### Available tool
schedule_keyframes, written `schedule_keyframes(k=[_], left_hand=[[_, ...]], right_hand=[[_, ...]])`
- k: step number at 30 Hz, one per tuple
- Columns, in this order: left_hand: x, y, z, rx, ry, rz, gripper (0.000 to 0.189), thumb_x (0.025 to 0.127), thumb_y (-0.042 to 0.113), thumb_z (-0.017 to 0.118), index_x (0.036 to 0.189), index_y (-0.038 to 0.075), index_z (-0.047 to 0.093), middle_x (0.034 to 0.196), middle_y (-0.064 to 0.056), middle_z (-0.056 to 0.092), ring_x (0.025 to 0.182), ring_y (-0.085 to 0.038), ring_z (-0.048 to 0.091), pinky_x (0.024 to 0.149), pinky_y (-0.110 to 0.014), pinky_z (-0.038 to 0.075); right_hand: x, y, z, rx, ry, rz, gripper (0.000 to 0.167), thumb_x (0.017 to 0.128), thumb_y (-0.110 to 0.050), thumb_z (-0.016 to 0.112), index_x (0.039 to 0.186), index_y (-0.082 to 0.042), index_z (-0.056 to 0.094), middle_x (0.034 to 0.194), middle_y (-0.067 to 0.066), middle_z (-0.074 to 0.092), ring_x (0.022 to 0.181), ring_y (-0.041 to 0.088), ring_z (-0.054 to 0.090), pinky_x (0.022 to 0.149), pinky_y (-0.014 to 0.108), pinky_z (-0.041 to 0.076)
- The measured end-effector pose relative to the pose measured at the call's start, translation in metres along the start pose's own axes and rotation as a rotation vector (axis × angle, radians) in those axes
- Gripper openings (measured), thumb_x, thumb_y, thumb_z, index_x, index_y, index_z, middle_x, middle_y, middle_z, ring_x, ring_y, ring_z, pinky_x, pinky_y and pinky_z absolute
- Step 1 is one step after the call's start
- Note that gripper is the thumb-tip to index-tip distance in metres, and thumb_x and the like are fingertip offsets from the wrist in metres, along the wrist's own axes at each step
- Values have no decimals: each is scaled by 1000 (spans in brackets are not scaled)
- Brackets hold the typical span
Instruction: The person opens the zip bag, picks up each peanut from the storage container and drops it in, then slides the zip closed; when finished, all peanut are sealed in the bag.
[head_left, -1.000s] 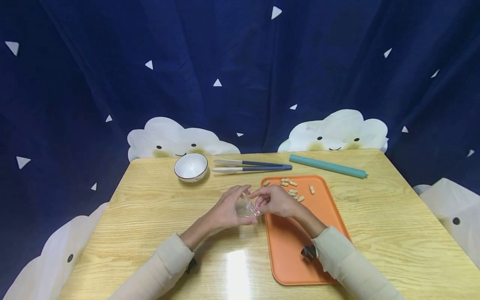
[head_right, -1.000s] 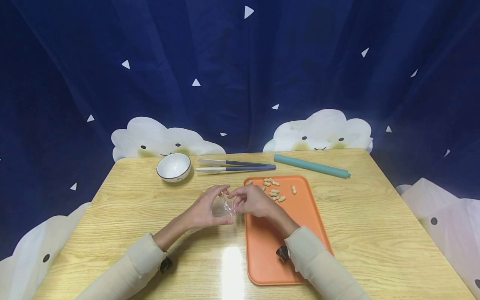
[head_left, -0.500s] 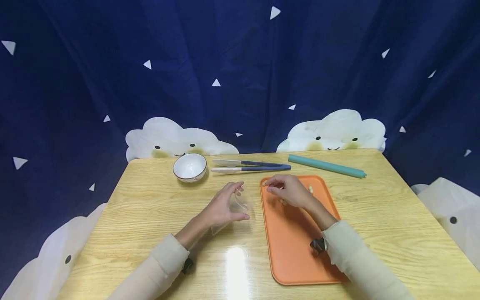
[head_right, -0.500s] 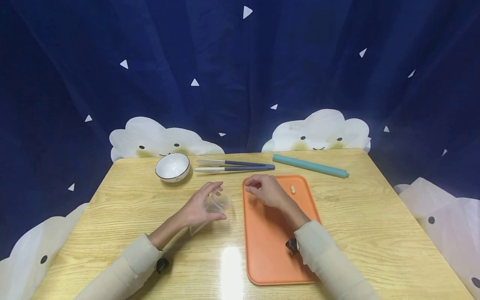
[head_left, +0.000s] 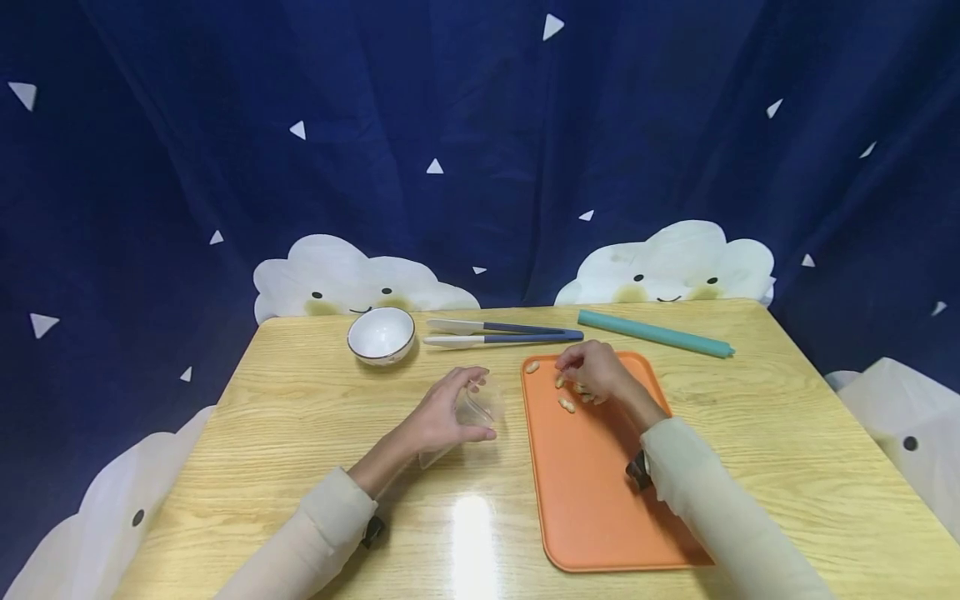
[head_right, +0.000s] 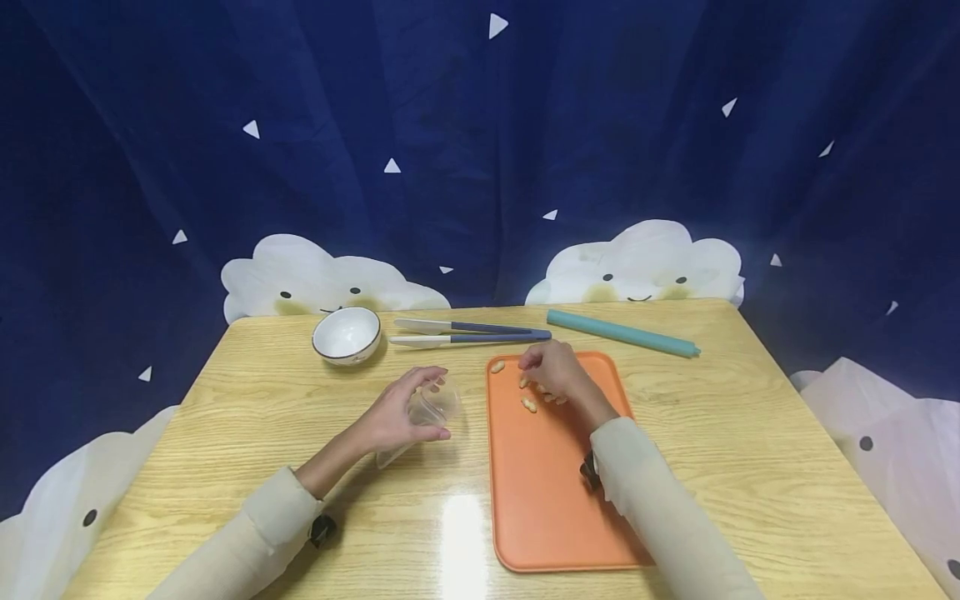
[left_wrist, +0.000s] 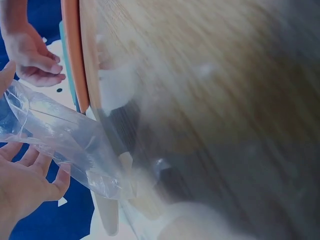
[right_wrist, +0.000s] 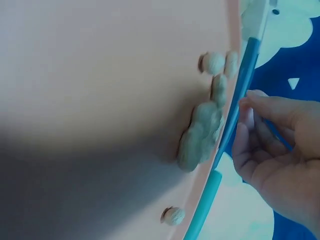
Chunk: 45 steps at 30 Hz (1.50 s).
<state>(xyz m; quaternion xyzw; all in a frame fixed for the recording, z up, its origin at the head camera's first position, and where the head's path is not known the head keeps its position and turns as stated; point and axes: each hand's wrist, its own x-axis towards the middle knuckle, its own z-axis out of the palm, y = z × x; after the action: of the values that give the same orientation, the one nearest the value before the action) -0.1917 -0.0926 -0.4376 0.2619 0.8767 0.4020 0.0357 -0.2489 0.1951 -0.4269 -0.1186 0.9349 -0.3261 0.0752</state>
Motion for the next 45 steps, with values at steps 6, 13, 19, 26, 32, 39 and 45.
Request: schedule_keyframes(k=[6, 13, 19, 26, 32, 39, 45], left_hand=[[1, 1, 1, -32, -16, 2, 88, 65, 33, 85, 140, 14, 42, 126, -5, 56, 113, -24, 55, 98, -45, 43], [1, 2, 1, -39, -13, 11, 88, 65, 33, 84, 140, 12, 43, 124, -6, 57, 110, -22, 55, 96, -45, 43], [2, 2, 1, -37, -21, 18, 88, 66, 33, 84, 140, 10, 43, 124, -6, 58, 110, -22, 55, 96, -45, 43], [2, 1, 1, -34, -21, 27, 88, 66, 32, 84, 140, 9, 42, 125, -7, 58, 111, -24, 56, 97, -46, 43], [1, 2, -1, -48, -23, -15, 90, 66, 33, 84, 142, 12, 40, 127, -5, 57, 113, -23, 55, 97, -47, 43], [1, 2, -3, -64, -15, -37, 91, 66, 35, 84, 142, 16, 39, 127, -6, 57, 114, -26, 54, 99, -50, 42], [2, -2, -2, -90, -8, -13, 89, 66, 32, 85, 141, 15, 41, 124, -11, 59, 114, -30, 54, 98, -50, 41]], right_hand=[[8, 7, 1, -20, -48, 53, 6, 83, -6, 70, 86, -8, 74, 83, 5, 72, 70, 14, 60, 62, 30, 51], [8, 13, 7, 103, -106, 156, 10, 84, -2, 67, 90, -7, 73, 67, 9, 67, 42, 15, 46, 38, 26, 40], [7, 14, 8, 58, -78, 109, 8, 85, -5, 67, 89, -8, 73, 75, 9, 70, 45, 18, 54, 41, 27, 45], [1, 8, 5, 33, -42, 27, 8, 86, -10, 68, 91, -10, 73, 83, 6, 72, 69, 17, 63, 56, 26, 49], [-9, -6, 5, 109, -45, -17, 12, 88, -14, 66, 98, -9, 71, 90, 12, 72, 62, 27, 63, 50, 28, 46], [-19, -27, 6, 176, 27, -158, 15, 87, -16, 68, 100, -9, 72, 99, 10, 71, 81, 22, 68, 65, 24, 53], [-24, -50, 11, 298, 48, -217, 13, 86, -16, 69, 96, -7, 72, 93, 9, 71, 77, 19, 64, 64, 23, 51]])
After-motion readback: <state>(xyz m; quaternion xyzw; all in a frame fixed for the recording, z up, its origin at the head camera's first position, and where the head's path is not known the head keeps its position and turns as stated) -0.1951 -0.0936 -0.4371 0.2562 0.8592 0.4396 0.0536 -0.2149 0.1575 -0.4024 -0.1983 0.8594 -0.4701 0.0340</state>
